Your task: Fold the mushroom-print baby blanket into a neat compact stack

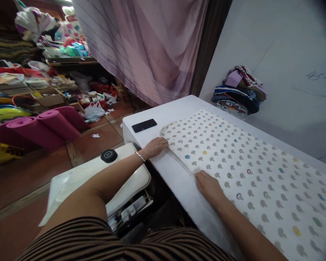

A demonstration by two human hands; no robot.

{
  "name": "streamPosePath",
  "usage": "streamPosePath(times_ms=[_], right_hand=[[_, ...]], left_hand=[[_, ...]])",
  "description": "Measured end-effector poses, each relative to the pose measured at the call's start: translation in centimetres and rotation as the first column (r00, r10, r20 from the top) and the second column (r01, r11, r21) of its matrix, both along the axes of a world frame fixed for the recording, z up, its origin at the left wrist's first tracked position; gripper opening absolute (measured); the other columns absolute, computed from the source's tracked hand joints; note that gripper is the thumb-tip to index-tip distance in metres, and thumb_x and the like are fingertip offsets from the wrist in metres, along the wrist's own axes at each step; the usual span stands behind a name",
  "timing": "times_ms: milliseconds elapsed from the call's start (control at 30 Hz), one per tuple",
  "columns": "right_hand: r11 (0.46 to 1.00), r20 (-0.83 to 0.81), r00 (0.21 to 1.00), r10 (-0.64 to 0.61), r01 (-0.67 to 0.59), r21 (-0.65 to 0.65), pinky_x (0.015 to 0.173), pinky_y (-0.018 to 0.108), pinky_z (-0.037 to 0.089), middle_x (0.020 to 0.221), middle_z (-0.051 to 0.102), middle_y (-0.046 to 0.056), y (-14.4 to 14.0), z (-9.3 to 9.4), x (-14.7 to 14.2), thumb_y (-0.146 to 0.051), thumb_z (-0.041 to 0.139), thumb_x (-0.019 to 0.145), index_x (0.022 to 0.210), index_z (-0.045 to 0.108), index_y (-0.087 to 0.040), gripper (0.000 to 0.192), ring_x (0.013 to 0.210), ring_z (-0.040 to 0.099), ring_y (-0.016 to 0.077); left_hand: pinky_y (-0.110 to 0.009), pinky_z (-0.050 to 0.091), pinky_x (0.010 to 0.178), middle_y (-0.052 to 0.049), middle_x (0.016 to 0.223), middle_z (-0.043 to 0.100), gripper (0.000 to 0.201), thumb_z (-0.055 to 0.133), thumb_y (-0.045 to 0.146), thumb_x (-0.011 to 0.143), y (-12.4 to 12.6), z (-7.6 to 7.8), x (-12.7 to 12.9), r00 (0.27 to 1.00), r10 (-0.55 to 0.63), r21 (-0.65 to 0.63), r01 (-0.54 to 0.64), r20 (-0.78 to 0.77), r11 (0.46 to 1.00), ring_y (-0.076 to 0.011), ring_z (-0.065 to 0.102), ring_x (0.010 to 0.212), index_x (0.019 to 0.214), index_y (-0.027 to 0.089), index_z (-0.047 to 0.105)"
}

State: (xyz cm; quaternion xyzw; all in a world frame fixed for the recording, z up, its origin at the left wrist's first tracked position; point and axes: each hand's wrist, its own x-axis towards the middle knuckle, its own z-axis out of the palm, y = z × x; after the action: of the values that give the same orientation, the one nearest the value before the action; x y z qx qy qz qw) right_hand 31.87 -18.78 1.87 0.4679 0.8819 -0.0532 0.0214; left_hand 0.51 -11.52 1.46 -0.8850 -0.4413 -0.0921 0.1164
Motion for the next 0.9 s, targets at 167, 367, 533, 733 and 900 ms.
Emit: streamPosePath(times_ms=[167, 367, 533, 733, 900], right_hand=[[0.999, -0.041, 0.998, 0.046, -0.045, 0.012, 0.063, 0.025, 0.040, 0.091, 0.059, 0.005, 0.0, -0.2, 0.2, -0.020, 0.036, 0.092, 0.092, 0.059, -0.018, 0.023, 0.082, 0.057, 0.0156], [0.997, -0.118, 0.990, 0.072, -0.070, 0.014, 0.067, 0.025, 0.041, 0.091, 0.059, 0.004, 0.0, -0.4, 0.7, -0.024, 0.034, 0.093, 0.094, 0.059, -0.019, 0.025, 0.083, 0.057, 0.0154], [0.999, -0.131, 0.990, 0.043, -0.042, 0.008, 0.067, 0.026, 0.043, 0.100, 0.061, 0.005, 0.2, -0.7, 0.5, -0.030, 0.035, 0.094, 0.119, 0.053, -0.022, 0.032, 0.088, 0.058, 0.0171], [1.000, -0.102, 0.995, 0.009, -0.011, -0.014, 0.069, 0.026, 0.043, 0.099, 0.062, 0.004, 0.5, -0.8, -0.2, -0.030, 0.033, 0.095, 0.114, 0.057, -0.023, 0.031, 0.087, 0.059, 0.0163], [1.000, -0.045, 0.999, -0.009, 0.008, -0.006, 0.068, 0.026, 0.043, 0.100, 0.063, 0.006, 0.5, -0.6, -0.3, -0.026, 0.032, 0.095, 0.109, 0.058, -0.020, 0.030, 0.087, 0.059, 0.0170]], left_hand=[[-0.032, 0.040, 0.079, -0.007, 0.099, 0.063, 0.022, 0.040, 0.018, 0.091, -0.5, -0.2, -0.3, 0.999, -0.017, -0.044, 0.016, -0.037, 0.999, -0.0190, 0.051, 0.098, 0.095, 0.020, 0.062], [-0.031, 0.040, 0.080, -0.007, 0.099, 0.063, 0.023, 0.040, 0.017, 0.090, -0.5, -0.1, -0.7, 0.998, -0.051, -0.031, 0.050, -0.023, 0.998, -0.0190, 0.051, 0.098, 0.095, 0.020, 0.062], [-0.031, 0.039, 0.080, -0.006, 0.099, 0.064, 0.024, 0.039, 0.019, 0.092, -0.7, 0.2, -0.2, 0.998, -0.059, -0.012, 0.059, 0.009, 0.998, -0.0185, 0.052, 0.097, 0.093, 0.019, 0.063], [-0.031, 0.039, 0.083, -0.007, 0.103, 0.063, 0.026, 0.037, 0.022, 0.094, -1.1, 0.6, 2.2, 0.986, -0.156, 0.002, 0.156, 0.050, 0.988, -0.0178, 0.052, 0.098, 0.102, 0.019, 0.061], [-0.031, 0.039, 0.080, -0.007, 0.097, 0.063, 0.026, 0.037, 0.019, 0.094, -0.9, 0.6, 3.4, 0.984, -0.178, -0.051, 0.179, 0.013, 0.983, -0.0182, 0.052, 0.093, 0.099, 0.019, 0.062]])
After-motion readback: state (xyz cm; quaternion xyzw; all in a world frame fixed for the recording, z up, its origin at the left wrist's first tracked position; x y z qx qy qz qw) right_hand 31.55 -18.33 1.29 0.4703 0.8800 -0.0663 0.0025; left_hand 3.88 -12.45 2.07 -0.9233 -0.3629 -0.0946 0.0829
